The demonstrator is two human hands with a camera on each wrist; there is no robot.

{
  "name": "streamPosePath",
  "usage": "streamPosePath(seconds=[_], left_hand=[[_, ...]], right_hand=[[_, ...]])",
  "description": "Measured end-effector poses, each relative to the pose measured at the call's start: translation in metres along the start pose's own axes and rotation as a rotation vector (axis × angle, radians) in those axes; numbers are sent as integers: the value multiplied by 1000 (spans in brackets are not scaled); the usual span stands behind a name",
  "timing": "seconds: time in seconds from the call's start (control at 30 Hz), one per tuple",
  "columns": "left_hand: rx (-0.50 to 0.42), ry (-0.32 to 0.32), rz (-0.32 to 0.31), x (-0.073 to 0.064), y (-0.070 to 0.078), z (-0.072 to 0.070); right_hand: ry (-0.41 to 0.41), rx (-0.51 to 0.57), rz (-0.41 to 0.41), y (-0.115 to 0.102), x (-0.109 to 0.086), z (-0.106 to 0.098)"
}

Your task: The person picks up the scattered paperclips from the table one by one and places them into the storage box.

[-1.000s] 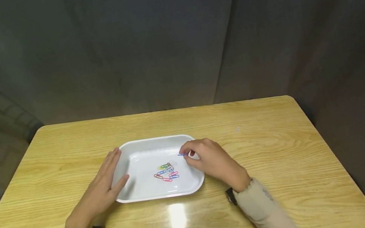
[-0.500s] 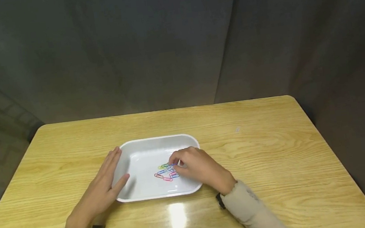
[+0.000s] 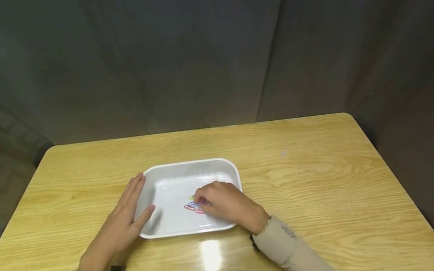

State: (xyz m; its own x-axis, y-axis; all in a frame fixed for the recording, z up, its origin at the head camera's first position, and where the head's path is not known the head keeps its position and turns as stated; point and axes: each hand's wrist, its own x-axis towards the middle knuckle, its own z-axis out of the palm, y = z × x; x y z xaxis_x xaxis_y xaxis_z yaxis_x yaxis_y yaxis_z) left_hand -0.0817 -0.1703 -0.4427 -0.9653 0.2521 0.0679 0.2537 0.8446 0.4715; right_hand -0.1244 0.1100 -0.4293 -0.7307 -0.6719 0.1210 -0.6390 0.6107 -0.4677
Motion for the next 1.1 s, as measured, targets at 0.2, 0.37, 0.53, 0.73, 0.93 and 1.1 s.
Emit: streamPosePath(seconds=[0.2, 0.37, 0.53, 0.73, 0.93, 1.1], left_hand=[[-4, 4, -2, 0, 0, 0], [-7, 5, -2, 1, 0, 1], [-8, 9, 0, 0, -1, 1], [2, 6, -4, 0, 0, 0], [-2, 2, -8, -1, 1, -2], [2, 11, 0, 0, 0, 0]], right_hand=[[-38, 12, -22, -3, 2, 5], [-53, -1, -28, -3, 2, 9], [-63, -4, -31, -3, 2, 10], [-59, -19, -26, -3, 1, 11], [-55, -29, -29, -2, 1, 11], [-29, -27, -36, -2, 0, 10]])
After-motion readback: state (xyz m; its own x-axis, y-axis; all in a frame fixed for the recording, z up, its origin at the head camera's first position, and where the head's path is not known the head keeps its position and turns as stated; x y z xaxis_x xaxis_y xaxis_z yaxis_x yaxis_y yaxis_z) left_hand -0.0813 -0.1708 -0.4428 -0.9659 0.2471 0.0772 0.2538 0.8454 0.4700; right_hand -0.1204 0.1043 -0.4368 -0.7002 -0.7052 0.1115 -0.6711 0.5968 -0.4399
